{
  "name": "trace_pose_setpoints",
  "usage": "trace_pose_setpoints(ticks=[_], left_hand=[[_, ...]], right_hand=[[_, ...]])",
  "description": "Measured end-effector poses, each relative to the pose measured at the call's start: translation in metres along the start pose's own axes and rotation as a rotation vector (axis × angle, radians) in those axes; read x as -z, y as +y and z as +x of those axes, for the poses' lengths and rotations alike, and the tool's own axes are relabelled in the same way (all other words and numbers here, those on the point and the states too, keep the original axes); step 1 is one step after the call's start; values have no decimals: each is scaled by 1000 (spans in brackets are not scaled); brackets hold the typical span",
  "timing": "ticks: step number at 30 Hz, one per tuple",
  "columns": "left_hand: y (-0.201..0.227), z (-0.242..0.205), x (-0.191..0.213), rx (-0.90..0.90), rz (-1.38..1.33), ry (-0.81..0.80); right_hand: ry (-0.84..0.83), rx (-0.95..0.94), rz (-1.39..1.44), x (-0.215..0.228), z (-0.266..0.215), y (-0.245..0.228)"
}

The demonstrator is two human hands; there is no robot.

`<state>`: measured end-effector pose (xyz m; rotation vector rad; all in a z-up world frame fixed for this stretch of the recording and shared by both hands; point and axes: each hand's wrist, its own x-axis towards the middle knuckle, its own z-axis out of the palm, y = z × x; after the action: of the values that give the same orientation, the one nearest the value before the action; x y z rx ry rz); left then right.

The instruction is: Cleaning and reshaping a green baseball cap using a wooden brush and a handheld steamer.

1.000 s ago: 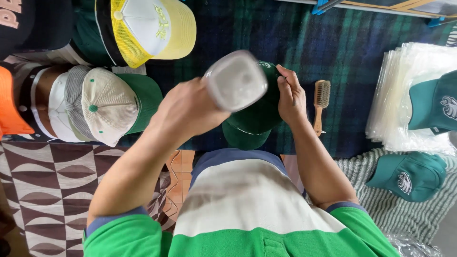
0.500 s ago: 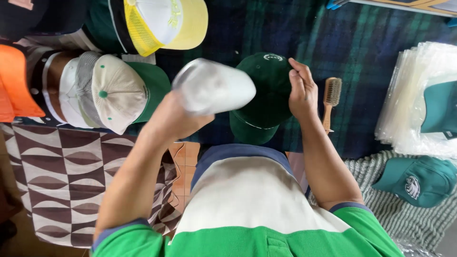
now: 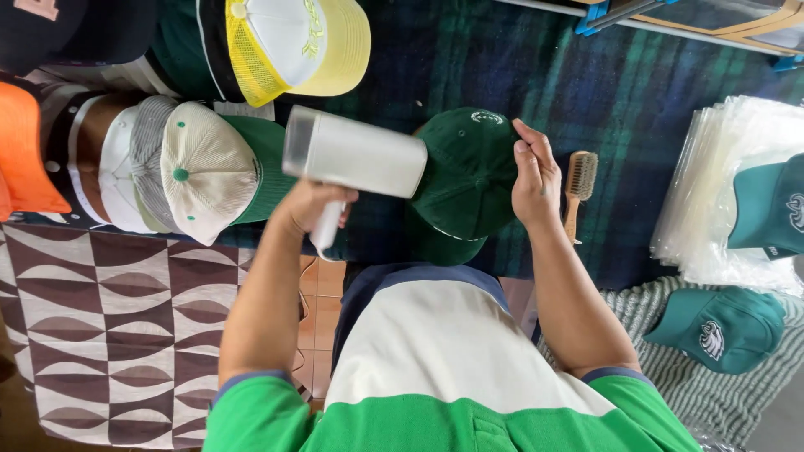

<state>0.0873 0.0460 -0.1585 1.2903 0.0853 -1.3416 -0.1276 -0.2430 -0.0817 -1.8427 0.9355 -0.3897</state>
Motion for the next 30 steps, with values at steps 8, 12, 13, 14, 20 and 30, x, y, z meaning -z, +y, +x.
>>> trace_pose_setpoints(ticks=[8, 12, 13, 14, 20, 30], left_hand=[[164, 21, -72, 151, 552, 10], [142, -4, -65, 165, 639, 194], [137, -13, -62, 92, 642, 249], [133, -22, -59, 19, 644, 303], [60, -83, -112, -421, 226, 365], [-18, -50, -231, -1238, 630, -101]], right_hand=[[44, 34, 17, -4, 1, -1], [105, 66, 29, -4, -2, 6], [186, 237, -42, -6, -1, 7], [266, 408, -113, -8, -1, 8], [-31, 715, 14, -15, -70, -54], [-278, 421, -42, 100, -84, -21]])
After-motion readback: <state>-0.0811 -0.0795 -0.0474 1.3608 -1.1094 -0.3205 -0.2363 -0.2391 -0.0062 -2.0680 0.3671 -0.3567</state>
